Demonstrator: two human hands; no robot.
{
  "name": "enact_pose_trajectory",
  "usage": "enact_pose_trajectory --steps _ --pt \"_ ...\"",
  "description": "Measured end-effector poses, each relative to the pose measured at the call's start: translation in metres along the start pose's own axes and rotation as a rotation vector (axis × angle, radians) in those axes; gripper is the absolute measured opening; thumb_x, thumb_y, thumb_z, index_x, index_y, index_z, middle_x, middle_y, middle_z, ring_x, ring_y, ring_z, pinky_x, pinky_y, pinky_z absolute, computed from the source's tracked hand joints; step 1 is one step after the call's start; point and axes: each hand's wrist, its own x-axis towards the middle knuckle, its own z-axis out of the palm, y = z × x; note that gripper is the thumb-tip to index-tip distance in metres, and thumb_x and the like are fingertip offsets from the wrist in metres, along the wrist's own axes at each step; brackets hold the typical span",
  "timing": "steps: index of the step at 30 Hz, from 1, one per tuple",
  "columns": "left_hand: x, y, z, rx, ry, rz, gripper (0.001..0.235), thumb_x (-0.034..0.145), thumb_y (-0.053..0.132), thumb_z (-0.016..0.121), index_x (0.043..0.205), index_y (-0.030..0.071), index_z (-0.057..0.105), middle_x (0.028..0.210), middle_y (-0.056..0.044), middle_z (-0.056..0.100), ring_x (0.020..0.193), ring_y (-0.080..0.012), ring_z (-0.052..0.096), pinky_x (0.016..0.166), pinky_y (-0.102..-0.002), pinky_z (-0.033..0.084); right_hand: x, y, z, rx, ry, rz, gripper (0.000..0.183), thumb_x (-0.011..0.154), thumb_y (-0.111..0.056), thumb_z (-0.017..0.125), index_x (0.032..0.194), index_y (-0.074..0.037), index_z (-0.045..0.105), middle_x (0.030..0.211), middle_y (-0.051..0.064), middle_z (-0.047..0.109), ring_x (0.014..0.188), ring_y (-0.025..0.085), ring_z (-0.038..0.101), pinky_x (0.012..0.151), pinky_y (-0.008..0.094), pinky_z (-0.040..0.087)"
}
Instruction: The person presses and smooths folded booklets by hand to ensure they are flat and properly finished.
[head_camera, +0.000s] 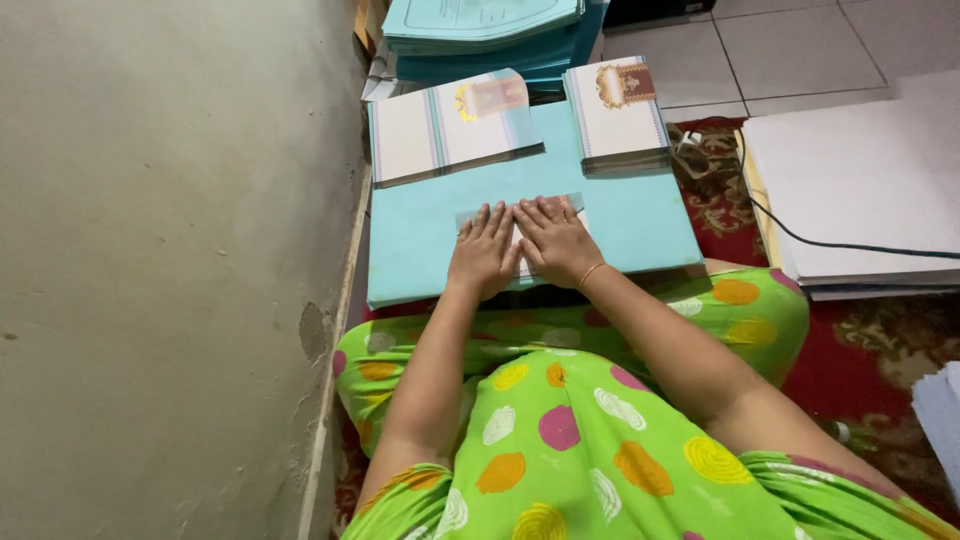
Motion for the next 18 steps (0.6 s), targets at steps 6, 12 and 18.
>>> enact_pose_trajectory --steps 6,12,18 --pt "-0.001 0.005 -0.001 -0.088 0.192 -0.450 0.079 0.098 0.049 0.038 0.156 -0.003 0.031 0.163 -0.026 0.028 0.154 -0.0396 0.022 0.123 -0.051 0.017 0.001 -0.003 -0.011 -0.013 -0.005 0.433 0.071 0.101 -0.049 0.038 0.156 -0.004 0.039 0.163 0.022 0.035 0.153 0.036 0.028 0.119 0.059 0.018" --pt "0.001 -0.001 0.001 0.006 0.032 -0.007 0.074 0.098 0.049 0.036 0.160 0.009 0.031 0.167 -0.015 0.030 0.156 -0.0358 0.021 0.123 -0.052 0.019 0.002 -0.005 -0.020 -0.016 -0.092 -0.006 0.068 0.103 -0.057 0.032 0.160 -0.020 0.036 0.165 0.007 0.037 0.156 0.028 0.025 0.122 0.055 0.012" --pt "-0.005 0.008 -0.001 -0.025 0.156 -0.384 0.090 0.094 0.063 0.041 0.157 0.000 0.032 0.163 -0.026 0.029 0.153 -0.0400 0.023 0.123 -0.051 0.019 0.000 -0.005 -0.026 0.062 -0.106 0.439 0.080 0.101 -0.060 0.034 0.160 -0.007 0.031 0.167 0.021 0.027 0.156 0.035 0.020 0.121 0.064 0.007"
